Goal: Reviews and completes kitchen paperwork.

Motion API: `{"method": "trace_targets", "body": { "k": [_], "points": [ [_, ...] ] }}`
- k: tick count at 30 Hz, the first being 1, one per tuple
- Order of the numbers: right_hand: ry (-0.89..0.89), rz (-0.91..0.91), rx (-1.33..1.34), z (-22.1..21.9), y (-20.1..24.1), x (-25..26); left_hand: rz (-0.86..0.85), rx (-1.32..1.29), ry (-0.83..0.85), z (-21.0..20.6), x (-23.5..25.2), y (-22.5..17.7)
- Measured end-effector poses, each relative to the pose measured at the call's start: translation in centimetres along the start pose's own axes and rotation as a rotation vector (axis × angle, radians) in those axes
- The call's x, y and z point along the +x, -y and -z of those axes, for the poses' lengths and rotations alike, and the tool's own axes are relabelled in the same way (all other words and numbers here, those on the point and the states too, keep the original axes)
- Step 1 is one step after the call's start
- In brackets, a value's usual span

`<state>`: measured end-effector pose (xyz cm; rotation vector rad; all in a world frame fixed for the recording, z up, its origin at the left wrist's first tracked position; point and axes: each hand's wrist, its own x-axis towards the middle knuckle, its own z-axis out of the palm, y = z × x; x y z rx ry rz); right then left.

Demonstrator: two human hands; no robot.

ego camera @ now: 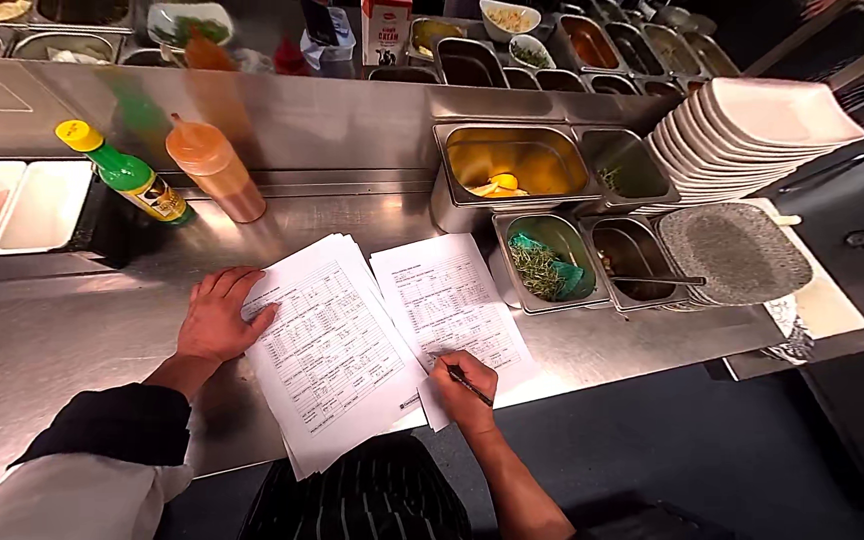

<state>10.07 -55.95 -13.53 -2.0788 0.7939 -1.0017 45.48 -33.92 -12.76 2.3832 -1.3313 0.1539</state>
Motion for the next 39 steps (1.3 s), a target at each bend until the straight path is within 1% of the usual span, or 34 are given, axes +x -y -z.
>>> {"method": "trace_targets", "body": {
  "k": [5,8,11,15,19,25,30,37,39],
  "points": [
    [-0.008,-0.001,0.0,0.02,-0.08,-0.23,0.013,-0.025,0.027,0.36,-0.12,-0.33],
    [-0.038,-0.013,-0.011,-0.05,0.11,-0.09,0.019,-0.019,0.022,0.21,0.09,-0.18],
    [-0.021,-0.016,-0.032,-0.01,0.08,-0.13,0.015,-0.011,0.025,0.13,-0.15,0.0],
    [-0.057,-0.039,-0.031,0.02,0.12,-0.01,0.013,-0.006,0.015,0.11,-0.05,0.05],
    [-0.055,-0.046,-0.064,-0.03,0.17,0.06,0.016,-0.007,0.013,0.08,-0.13,0.0],
    [-0.068,-0.027,-0.022,0.03,0.13,0.02,0.019,-0.003,0.011,0.01,-0.08,0.06],
    [-0.007,0.009,-0.008,0.25,0.06,-0.08,0.019,-0.015,0.016,0.1,-0.09,-0.05],
    [0.002,-0.003,-0.026,0.08,-0.04,-0.09,-0.004,-0.019,0.018,0.32,0.01,-0.15],
    [-0.007,-0.012,0.013,0.18,-0.02,-0.23,0.0,-0.019,0.015,0.34,-0.1,-0.16]
  ]
}}
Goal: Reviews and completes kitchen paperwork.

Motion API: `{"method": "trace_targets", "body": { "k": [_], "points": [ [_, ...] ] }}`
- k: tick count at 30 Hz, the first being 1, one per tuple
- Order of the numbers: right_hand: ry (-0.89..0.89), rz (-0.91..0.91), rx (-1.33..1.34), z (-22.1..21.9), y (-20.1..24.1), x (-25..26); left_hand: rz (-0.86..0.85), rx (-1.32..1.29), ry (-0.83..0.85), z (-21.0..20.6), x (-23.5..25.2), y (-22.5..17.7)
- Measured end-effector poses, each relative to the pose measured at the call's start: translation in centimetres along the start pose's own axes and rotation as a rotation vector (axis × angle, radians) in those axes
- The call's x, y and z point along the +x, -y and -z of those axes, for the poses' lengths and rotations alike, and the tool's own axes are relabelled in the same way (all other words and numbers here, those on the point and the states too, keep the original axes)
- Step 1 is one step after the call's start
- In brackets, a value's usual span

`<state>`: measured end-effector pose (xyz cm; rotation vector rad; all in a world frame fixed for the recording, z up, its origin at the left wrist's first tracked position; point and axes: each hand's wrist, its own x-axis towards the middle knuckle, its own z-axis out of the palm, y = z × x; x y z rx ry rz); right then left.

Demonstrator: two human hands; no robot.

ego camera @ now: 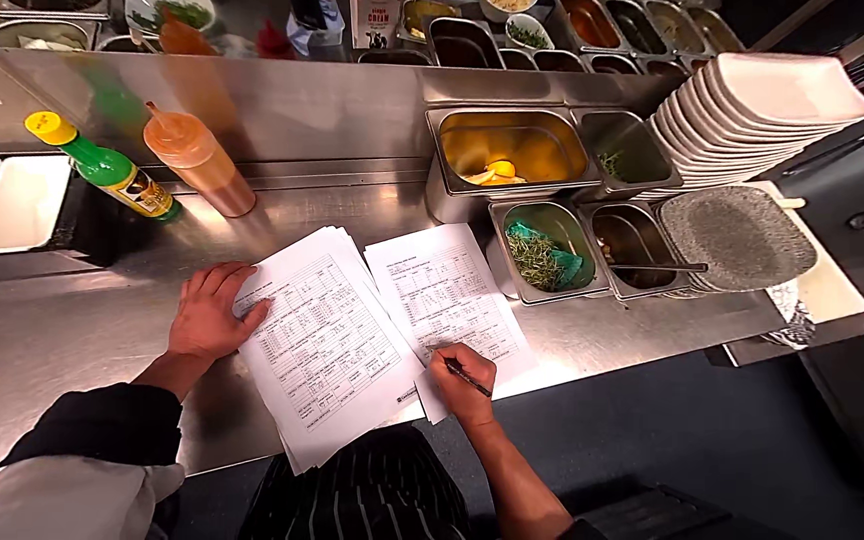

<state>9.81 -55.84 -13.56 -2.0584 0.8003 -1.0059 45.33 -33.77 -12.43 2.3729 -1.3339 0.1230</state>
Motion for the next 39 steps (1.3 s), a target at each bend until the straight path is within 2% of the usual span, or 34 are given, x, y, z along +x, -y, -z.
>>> {"method": "trace_targets", "body": {
  "k": [5,8,11,14,16,21,23,27,39],
  "points": [
    [-0.085,0.012,0.094,0.6,-0.2,0.0,0.004,0.007,-0.016,-0.1,0.0,0.1],
    [-0.07,0.018,0.099,0.2,1.3,0.1,0.022,-0.003,-0.027,-0.1,0.0,-0.2],
    [0.123,-0.028,0.218,-2.1,5.3,-0.1,0.03,-0.001,-0.025,-0.2,-0.1,0.2],
    [0.346,0.02,0.318,-5.6,9.0,-1.1,0.025,-0.003,-0.013,-0.2,0.0,0.1],
    [0.404,0.061,0.348,-8.3,10.4,-1.9,0.025,0.003,-0.01,-0.2,0.0,0.0],
    [0.333,0.159,0.245,-12.7,10.8,-3.6,0.037,0.007,-0.014,-0.1,0.1,-0.3],
    [0.301,0.252,0.196,-13.1,10.0,-4.0,0.039,-0.003,-0.007,0.0,0.2,-0.5],
    [0.308,0.315,0.139,-13.0,10.0,-4.0,0.042,-0.001,0.006,-0.1,0.2,-0.5],
    [0.346,0.275,0.135,-13.1,10.0,-3.7,0.026,0.005,-0.001,-0.1,0.3,-0.3]
  ]
}}
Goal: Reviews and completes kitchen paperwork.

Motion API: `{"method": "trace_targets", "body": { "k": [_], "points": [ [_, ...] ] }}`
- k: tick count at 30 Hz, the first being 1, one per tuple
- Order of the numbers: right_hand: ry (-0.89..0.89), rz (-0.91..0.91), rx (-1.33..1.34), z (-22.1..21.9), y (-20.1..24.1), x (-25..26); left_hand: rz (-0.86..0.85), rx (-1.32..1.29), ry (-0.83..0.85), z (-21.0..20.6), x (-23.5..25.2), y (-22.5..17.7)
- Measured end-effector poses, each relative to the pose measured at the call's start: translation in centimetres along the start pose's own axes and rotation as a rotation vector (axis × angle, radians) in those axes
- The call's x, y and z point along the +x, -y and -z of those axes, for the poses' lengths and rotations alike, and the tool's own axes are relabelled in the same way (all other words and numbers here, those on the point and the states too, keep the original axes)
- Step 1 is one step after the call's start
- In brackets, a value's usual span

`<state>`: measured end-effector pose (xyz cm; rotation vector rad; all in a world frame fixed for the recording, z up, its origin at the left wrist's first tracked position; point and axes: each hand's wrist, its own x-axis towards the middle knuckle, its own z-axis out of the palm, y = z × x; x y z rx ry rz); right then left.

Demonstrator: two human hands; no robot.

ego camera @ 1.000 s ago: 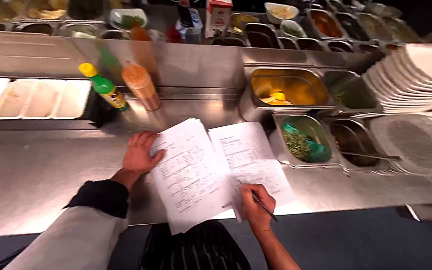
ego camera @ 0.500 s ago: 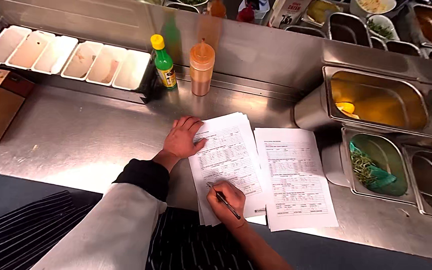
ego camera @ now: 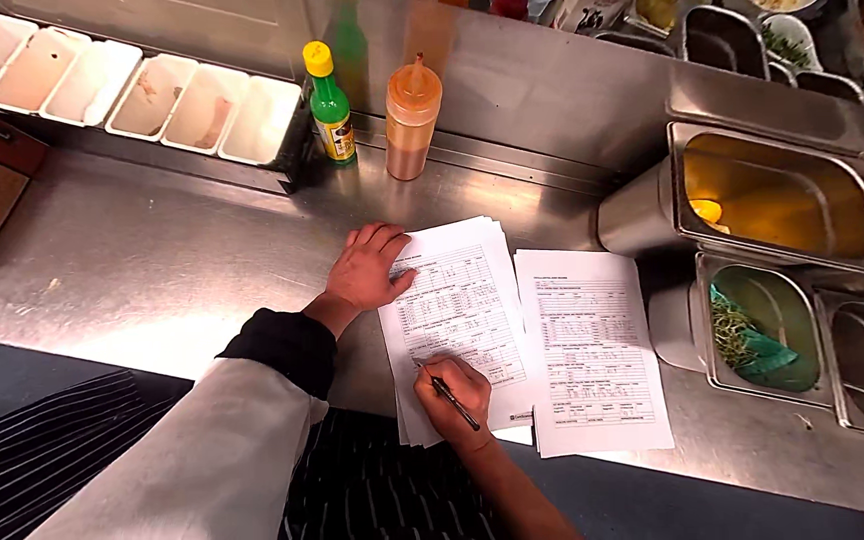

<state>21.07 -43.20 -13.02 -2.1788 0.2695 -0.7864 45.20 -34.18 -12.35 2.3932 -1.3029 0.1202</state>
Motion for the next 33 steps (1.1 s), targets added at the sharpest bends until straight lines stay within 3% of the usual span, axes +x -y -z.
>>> {"method": "trace_targets", "body": {
  "k": [33],
  "points": [
    [-0.049,-0.036,-0.021,0.15,0.24,-0.09,-0.01,-0.005,-0.019,-0.14,-0.07,-0.05]
  ]
}}
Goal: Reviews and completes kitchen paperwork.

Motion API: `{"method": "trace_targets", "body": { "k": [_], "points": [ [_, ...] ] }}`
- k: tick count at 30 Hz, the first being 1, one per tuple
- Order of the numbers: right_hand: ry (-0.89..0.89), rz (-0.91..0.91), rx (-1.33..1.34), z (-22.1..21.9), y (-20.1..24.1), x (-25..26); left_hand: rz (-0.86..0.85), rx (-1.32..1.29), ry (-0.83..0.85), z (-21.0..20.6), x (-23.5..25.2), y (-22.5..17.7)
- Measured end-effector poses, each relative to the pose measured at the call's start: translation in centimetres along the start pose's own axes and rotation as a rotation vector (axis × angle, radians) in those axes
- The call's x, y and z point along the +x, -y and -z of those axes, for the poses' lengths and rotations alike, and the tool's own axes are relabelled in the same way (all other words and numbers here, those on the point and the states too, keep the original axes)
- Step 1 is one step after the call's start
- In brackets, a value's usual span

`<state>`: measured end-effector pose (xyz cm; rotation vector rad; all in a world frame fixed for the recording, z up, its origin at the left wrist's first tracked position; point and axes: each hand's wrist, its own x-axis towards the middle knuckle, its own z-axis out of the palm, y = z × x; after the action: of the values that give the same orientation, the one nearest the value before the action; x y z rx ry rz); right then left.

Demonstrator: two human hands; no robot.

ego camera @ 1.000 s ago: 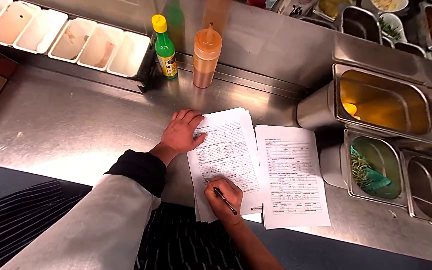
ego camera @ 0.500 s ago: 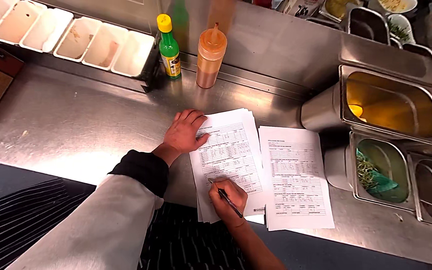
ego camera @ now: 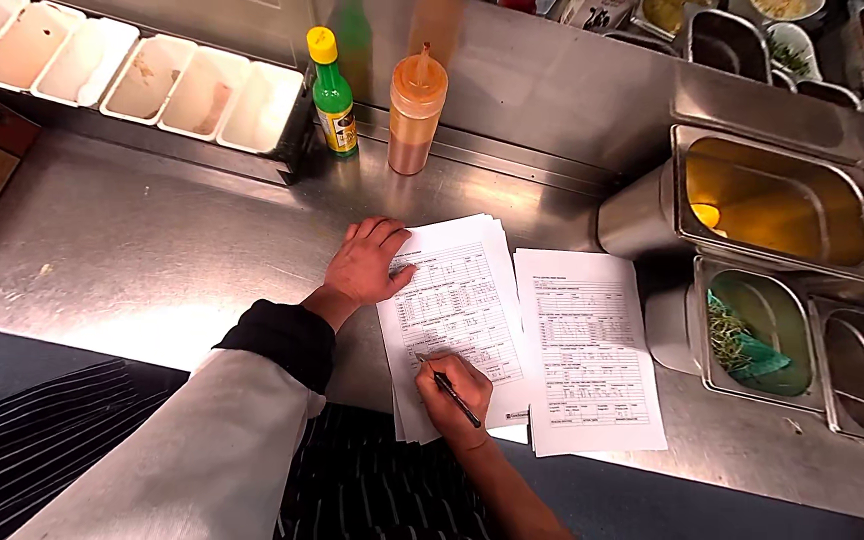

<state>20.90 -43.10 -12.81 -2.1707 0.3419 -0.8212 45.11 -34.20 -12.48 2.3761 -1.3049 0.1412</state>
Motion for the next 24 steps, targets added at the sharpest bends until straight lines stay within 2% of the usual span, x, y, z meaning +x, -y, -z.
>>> {"method": "trace_targets", "body": {
  "k": [9,12,14,16,18,20,22,24],
  "points": [
    [-0.019,0.002,-0.024,0.1,0.0,0.2,0.005,-0.008,0.004,0.2,0.2,-0.1],
    [-0.075,-0.094,0.009,0.1,0.1,0.2,0.006,-0.006,0.014,0.2,0.1,0.0],
    [-0.092,-0.211,0.155,0.7,0.1,0.8,0.011,-0.014,-0.003,0.1,0.2,0.0],
    [-0.024,-0.252,0.325,2.3,0.5,1.9,0.032,-0.071,-0.041,0.2,0.1,0.1],
    [0.065,-0.182,0.351,5.0,0.6,3.2,0.059,-0.138,-0.11,0.2,-0.3,0.3],
    [0.077,-0.12,0.247,8.3,0.5,4.5,0.074,-0.189,-0.177,0.0,-0.6,0.6],
    [0.057,-0.139,0.127,11.8,0.8,5.6,0.086,-0.233,-0.234,-0.2,-0.7,0.8],
    [-0.04,-0.137,0.008,14.8,1.1,6.2,0.091,-0.271,-0.264,-0.1,-0.8,0.7]
  ]
}}
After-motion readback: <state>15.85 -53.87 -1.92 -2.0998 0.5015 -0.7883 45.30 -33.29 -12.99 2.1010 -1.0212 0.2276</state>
